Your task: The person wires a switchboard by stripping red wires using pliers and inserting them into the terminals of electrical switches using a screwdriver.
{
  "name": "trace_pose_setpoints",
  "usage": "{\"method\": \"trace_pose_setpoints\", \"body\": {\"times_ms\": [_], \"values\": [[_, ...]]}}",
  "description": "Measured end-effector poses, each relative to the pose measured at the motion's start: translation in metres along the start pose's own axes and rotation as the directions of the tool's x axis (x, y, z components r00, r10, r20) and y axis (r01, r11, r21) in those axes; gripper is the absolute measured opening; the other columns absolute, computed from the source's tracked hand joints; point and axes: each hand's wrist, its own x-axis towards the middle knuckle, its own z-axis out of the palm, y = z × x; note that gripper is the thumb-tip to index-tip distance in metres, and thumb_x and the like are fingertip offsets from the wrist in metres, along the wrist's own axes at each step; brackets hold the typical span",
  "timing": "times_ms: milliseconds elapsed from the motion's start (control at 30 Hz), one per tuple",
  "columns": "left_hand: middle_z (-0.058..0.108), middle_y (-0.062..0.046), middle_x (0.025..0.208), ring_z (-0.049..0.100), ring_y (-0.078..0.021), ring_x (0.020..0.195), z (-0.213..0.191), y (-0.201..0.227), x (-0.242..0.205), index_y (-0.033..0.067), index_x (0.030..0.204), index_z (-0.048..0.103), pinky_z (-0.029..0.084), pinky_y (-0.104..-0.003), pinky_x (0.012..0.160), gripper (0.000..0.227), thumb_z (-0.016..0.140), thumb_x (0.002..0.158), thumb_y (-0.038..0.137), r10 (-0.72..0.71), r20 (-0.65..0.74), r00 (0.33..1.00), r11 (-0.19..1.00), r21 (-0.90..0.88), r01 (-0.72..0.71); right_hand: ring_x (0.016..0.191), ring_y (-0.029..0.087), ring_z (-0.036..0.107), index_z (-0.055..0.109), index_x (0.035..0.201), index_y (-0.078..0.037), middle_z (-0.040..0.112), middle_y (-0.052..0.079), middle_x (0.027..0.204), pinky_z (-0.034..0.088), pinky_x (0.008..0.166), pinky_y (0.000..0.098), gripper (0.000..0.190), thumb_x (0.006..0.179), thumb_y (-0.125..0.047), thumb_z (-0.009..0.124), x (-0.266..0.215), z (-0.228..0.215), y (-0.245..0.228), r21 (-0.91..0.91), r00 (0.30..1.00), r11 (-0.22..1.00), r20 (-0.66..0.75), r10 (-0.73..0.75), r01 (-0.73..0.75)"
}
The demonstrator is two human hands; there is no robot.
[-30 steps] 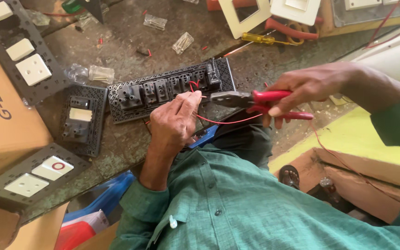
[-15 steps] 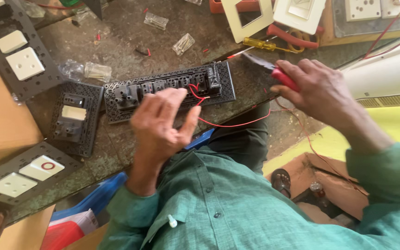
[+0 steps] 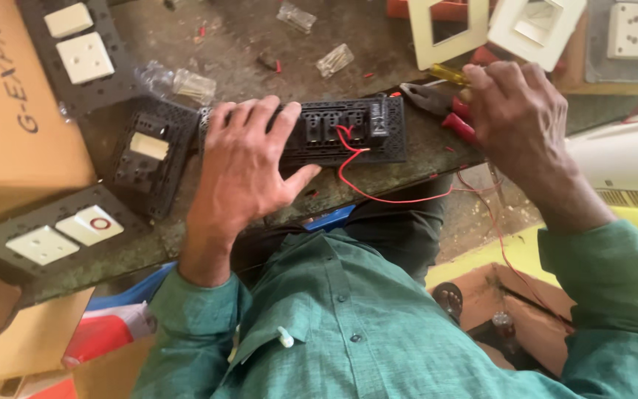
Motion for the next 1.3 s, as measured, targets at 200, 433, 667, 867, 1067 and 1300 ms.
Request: {"method": "trace_pose_setpoints", "body": {"times_ms": [200,433,667,867,1067,1300], "values": [[0.064,-0.014,0.124,0.06,-0.0314,0.114,0.002,0.008,-0.004,0.005,0.128,0.066,0.042,-0.048,0.098,0.071,0.084,0.079,0.054,0.018,-0.044,0.999,1.0,0.011,-0.018,0.095,0.028,0.066,0.073,0.125,-0.009,0.07,0.012,0.107,0.053,0.086,0.0433,0.022,0.108,-0.02,0.066,0.031,0.015,0.022,0.012,0.927,0.995,0.366,0.088,-0.1],[0.064,-0.013,0.123,0.06,-0.0312,0.115,0.002,0.005,-0.004,0.0038,0.128,0.066,0.043,-0.048,0.098,0.072,0.084,0.083,0.057,0.002,-0.039,0.999,0.997,-0.08,-0.005,0.102,0.032,0.061,0.075,0.117,-0.009,0.069,0.015,0.103,0.051,0.082,0.0469,0.02,0.102,-0.021,0.07,0.051,-0.021,-0.003,0.01,0.916,0.986,0.371,0.152,-0.168],[0.061,-0.019,0.131,0.058,-0.0347,0.12,0.01,-0.004,-0.001,0.0035,0.126,0.066,0.041,-0.05,0.103,0.076,0.087,0.073,0.054,0.05,-0.063,0.997,0.991,-0.124,-0.058,0.098,0.019,0.071,0.052,0.127,0.0,0.073,0.013,0.121,0.056,0.085,0.0309,0.017,0.118,-0.006,0.065,0.05,-0.08,-0.045,0.542,0.95,0.786,0.093,0.297,-0.299],[0.062,-0.017,0.131,0.058,-0.035,0.12,0.006,-0.008,-0.008,0.0045,0.133,0.062,0.041,-0.049,0.098,0.08,0.089,0.07,0.047,0.043,0.023,0.999,0.985,-0.169,-0.039,0.111,0.019,0.07,0.03,0.147,-0.004,0.068,0.014,0.12,0.061,0.103,0.0331,0.045,0.119,0.003,0.064,0.059,-0.067,-0.09,0.962,0.989,0.272,-0.005,0.149,-0.036],[0.063,-0.014,0.127,0.058,-0.0334,0.118,0.004,-0.012,-0.007,0.0102,0.135,0.062,0.04,-0.05,0.1,0.08,0.09,0.069,0.045,0.071,0.074,0.995,0.972,-0.231,-0.052,0.107,0.024,0.075,0.027,0.157,-0.006,0.071,0.02,0.117,0.065,0.096,0.0343,0.059,0.113,0.007,0.064,0.069,-0.049,-0.119,0.899,0.996,0.438,-0.046,0.08,0.006],[0.061,-0.014,0.133,0.055,-0.0365,0.125,0.01,-0.014,-0.012,0.014,0.138,0.06,0.041,-0.051,0.104,0.079,0.091,0.069,0.035,0.11,-0.006,0.994,0.943,-0.316,-0.106,0.11,0.022,0.075,0.029,0.152,-0.006,0.069,0.018,0.122,0.065,0.098,0.0328,0.053,0.116,0.006,0.066,0.061,-0.029,-0.124,0.905,0.997,0.425,-0.06,0.054,0.032]]}}
